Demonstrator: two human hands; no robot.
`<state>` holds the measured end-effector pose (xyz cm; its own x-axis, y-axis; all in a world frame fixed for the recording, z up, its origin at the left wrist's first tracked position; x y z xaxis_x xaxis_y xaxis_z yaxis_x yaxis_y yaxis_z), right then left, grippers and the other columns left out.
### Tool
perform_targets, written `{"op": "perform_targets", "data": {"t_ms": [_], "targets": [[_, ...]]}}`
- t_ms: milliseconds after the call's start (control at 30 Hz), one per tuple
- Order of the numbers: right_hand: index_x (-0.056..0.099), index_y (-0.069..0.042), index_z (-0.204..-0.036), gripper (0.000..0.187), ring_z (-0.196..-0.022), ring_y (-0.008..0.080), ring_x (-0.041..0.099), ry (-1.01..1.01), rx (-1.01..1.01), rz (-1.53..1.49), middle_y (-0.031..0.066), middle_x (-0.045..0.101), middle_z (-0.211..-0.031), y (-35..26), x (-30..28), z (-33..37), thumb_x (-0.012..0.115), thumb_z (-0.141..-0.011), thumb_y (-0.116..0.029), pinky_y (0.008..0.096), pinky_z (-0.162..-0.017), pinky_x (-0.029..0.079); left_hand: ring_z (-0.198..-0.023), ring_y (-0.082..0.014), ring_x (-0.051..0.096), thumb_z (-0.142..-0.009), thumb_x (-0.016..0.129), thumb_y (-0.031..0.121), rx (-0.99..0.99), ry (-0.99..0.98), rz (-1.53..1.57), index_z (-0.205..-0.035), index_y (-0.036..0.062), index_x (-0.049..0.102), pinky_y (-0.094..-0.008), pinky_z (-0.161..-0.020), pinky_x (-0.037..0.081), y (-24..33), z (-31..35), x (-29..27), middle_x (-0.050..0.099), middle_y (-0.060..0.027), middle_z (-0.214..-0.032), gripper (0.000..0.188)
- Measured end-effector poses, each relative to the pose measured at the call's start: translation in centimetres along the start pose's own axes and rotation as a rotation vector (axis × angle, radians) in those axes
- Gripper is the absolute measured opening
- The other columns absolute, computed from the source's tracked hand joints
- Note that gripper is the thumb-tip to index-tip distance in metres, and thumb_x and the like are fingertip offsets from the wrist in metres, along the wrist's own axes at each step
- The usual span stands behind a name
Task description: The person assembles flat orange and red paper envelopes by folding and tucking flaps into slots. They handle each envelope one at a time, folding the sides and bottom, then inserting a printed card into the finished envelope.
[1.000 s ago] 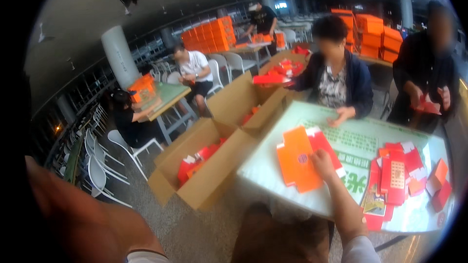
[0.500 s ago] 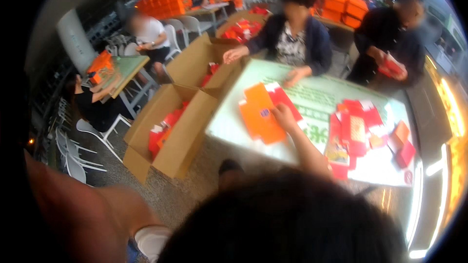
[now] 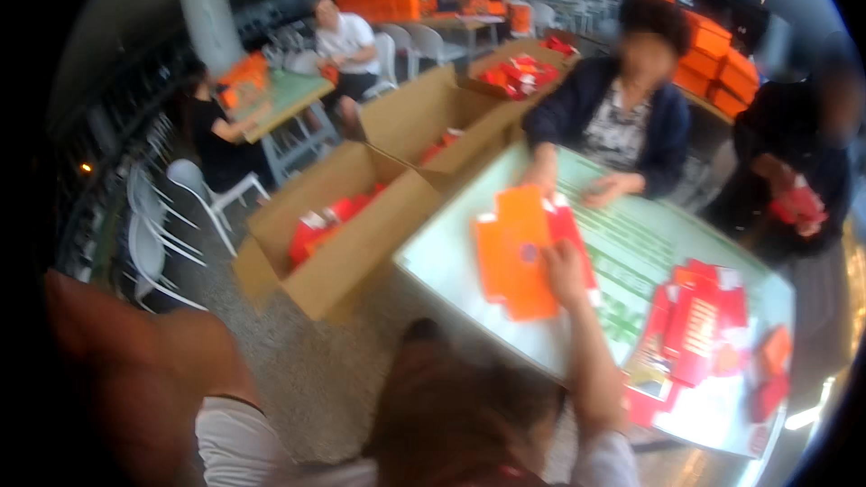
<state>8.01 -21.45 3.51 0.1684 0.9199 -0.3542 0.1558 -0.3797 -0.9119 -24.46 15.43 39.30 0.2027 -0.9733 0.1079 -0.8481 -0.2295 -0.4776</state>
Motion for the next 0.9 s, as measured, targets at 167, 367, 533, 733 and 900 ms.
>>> {"op": "perform_targets", "data": {"t_ms": [167,367,533,733,900], "targets": [[0.058,-0.002,-0.086,0.02,-0.064,0.0098,0.053,0.022,0.019,-0.057,0.0018,0.058,-0.073,1.2,0.5,0.8,0.061,-0.098,-0.017,0.0273,-0.056,0.044,-0.092,-0.0159,0.061,-0.095,0.066,0.017,0.016,0.018,-0.001,-0.116,-0.0032,0.063,-0.0245,-0.077,0.048,0.5,2.4,-0.3,0.066,-0.0126,-0.107,0.029],[0.059,-0.003,-0.091,0.014,-0.065,0.0083,0.052,0.034,0.041,-0.375,-0.0013,0.055,-0.075,-0.8,1.4,1.0,0.061,-0.098,-0.016,0.0255,-0.056,0.042,-0.094,-0.0155,0.061,-0.094,0.067,0.015,0.015,-0.044,-0.011,-0.117,-0.003,0.063,-0.0245,-0.078,0.048,0.0,2.6,1.2,0.066,-0.0115,-0.107,0.029],[0.057,-0.002,-0.091,0.014,-0.069,0.0064,0.05,0.013,0.03,-0.246,0.0,0.057,-0.078,0.1,-0.1,1.3,0.06,-0.099,-0.014,0.0242,-0.06,0.042,-0.095,-0.0151,0.061,-0.094,0.068,0.014,-0.102,-0.016,-0.112,-0.117,-0.0028,0.063,-0.0246,-0.079,0.048,-1.8,3.3,0.6,0.066,-0.0106,-0.107,0.029],[0.057,0.0,-0.093,0.016,-0.072,0.0078,0.053,0.009,0.018,-0.397,0.0026,0.059,-0.083,-2.2,-0.2,1.7,0.059,-0.1,-0.015,0.0253,-0.064,0.045,-0.097,-0.0155,0.06,-0.093,0.069,0.011,-0.726,-0.26,-0.519,-0.116,-0.0002,0.065,-0.0276,-0.083,0.049,-8.3,14.9,4.5,0.065,-0.0079,-0.106,0.026],[0.057,-0.001,-0.096,0.016,-0.076,0.0087,0.056,-0.032,0.016,-0.521,0.0033,0.062,-0.086,-4.3,0.8,1.7,0.059,-0.101,-0.016,0.0253,-0.068,0.047,-0.113,-0.0248,0.064,-0.097,0.067,0.021,-1.593,-0.399,-0.22,-0.126,-0.0013,0.061,-0.036,-0.097,0.05,-8.7,37.4,6.6,0.068,-0.016,-0.118,0.038]]}}
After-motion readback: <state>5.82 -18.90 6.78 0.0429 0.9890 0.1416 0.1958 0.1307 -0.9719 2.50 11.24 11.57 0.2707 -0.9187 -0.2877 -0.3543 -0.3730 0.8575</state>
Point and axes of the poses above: each hand's wrist, its own z-axis away from the middle knuckle, its own x-axis out of the palm, y = z × x, the point moved 6 cm from there along -z, towards the middle knuckle
